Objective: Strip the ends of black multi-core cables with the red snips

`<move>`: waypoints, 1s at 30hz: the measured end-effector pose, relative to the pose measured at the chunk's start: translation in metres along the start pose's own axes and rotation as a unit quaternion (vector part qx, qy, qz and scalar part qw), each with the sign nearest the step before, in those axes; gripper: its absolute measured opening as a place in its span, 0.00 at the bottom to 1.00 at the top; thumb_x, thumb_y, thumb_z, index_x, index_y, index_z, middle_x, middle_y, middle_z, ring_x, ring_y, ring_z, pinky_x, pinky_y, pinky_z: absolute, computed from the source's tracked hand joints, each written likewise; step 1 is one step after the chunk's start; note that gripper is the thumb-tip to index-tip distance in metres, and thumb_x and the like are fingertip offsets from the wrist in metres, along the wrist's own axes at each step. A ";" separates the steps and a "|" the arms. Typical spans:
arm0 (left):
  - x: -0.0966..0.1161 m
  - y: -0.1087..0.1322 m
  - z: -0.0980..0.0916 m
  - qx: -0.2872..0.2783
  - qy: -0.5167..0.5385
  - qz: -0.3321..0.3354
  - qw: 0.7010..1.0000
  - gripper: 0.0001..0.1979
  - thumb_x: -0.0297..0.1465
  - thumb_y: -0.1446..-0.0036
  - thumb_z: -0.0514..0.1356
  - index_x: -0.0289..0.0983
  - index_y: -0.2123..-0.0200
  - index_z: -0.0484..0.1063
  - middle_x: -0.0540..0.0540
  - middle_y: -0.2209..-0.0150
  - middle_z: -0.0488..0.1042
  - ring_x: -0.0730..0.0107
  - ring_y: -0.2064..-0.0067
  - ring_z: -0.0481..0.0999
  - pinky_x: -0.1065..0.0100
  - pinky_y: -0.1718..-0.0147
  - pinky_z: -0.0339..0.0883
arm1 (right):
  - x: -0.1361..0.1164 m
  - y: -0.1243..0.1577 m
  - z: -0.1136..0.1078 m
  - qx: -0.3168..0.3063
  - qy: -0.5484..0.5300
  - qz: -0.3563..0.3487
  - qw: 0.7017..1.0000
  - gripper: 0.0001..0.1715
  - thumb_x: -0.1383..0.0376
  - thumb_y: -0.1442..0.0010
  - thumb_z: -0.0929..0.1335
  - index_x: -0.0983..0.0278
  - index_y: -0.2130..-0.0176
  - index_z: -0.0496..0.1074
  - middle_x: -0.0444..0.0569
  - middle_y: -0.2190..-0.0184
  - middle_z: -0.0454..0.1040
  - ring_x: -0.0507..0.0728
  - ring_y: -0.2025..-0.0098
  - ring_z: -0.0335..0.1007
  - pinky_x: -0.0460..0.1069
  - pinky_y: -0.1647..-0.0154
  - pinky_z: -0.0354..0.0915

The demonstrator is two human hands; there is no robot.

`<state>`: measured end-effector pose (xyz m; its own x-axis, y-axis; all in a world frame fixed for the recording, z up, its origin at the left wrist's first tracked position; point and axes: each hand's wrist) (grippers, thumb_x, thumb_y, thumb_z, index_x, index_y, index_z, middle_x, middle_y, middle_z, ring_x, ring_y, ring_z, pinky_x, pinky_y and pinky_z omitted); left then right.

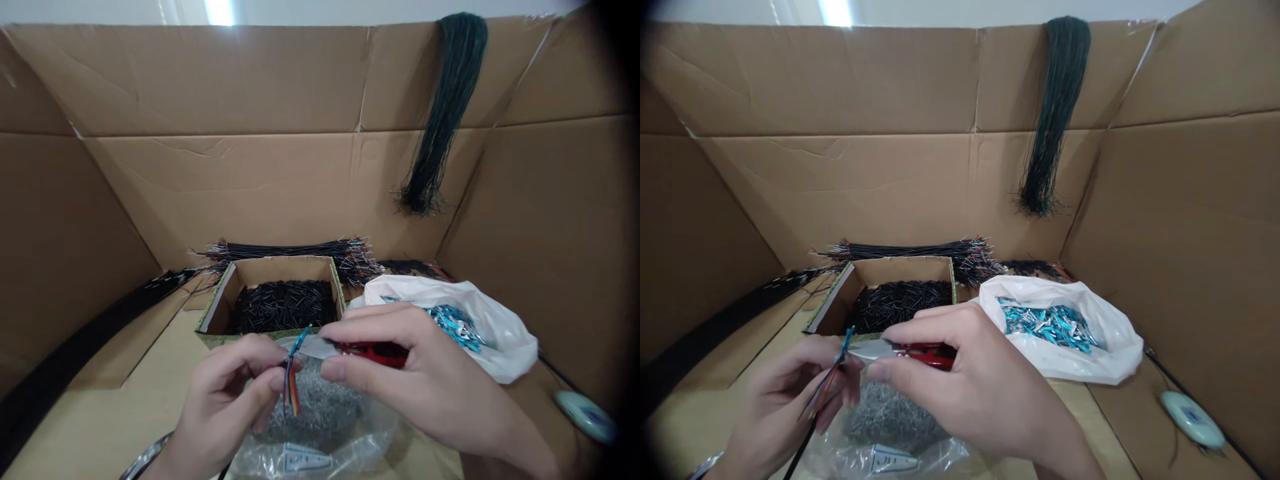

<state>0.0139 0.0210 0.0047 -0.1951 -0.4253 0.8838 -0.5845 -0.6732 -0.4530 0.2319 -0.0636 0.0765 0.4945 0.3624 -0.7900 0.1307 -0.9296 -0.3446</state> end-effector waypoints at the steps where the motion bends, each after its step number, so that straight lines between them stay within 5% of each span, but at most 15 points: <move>1: 0.001 -0.001 0.000 0.000 0.000 0.003 1.000 0.04 0.33 0.33 0.62 0.43 0.60 0.77 0.53 0.74 0.75 0.83 0.83 0.65 0.82 0.84 0.60 | 0.000 0.000 0.000 0.004 0.002 0.002 1.000 0.07 0.61 0.36 0.73 0.61 0.63 0.82 0.40 0.71 0.77 0.51 0.70 0.69 0.45 0.71 0.61; 8: 0.004 -0.005 0.002 0.001 -0.014 0.017 1.000 0.05 0.33 0.32 0.61 0.43 0.63 0.76 0.54 0.75 0.74 0.83 0.84 0.65 0.82 0.85 0.60 | 0.001 0.001 0.000 -0.003 0.016 0.011 1.000 0.08 0.59 0.36 0.73 0.60 0.59 0.82 0.41 0.67 0.80 0.52 0.67 0.72 0.46 0.69 0.63; 16: 0.006 -0.007 -0.001 0.004 -0.055 0.026 0.998 0.04 0.29 0.35 0.63 0.42 0.63 0.79 0.52 0.75 0.76 0.80 0.82 0.67 0.80 0.84 0.61 | 0.001 0.002 -0.001 -0.018 0.000 0.009 1.000 0.14 0.58 0.35 0.72 0.60 0.70 0.80 0.43 0.65 0.80 0.53 0.65 0.73 0.47 0.70 0.62; 22: 0.009 -0.003 -0.004 -0.022 -0.096 0.038 0.994 0.05 0.30 0.35 0.64 0.45 0.61 0.80 0.52 0.75 0.78 0.78 0.81 0.69 0.80 0.84 0.61 | 0.007 -0.001 0.002 0.006 0.036 -0.002 0.999 0.11 0.61 0.32 0.70 0.60 0.66 0.81 0.43 0.69 0.80 0.54 0.67 0.72 0.48 0.69 0.62; 30: 0.013 -0.011 0.007 -0.004 -0.001 -0.057 0.998 0.11 0.37 0.30 0.58 0.41 0.64 0.77 0.52 0.75 0.78 0.82 0.83 0.62 0.81 0.84 0.57 | 0.012 -0.011 0.006 0.041 -0.070 0.028 0.996 0.08 0.58 0.37 0.73 0.58 0.58 0.76 0.40 0.67 0.76 0.50 0.68 0.68 0.44 0.69 0.63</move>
<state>0.0232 0.0185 0.0198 -0.1254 -0.3465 0.9296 -0.6085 -0.7133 -0.3479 0.2317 -0.0483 0.0676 0.3739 0.3204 -0.8704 0.0317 -0.9423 -0.3333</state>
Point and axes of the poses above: each hand's wrist, its own y-axis away from the middle knuckle, its own z-axis out of the palm, x = y × z
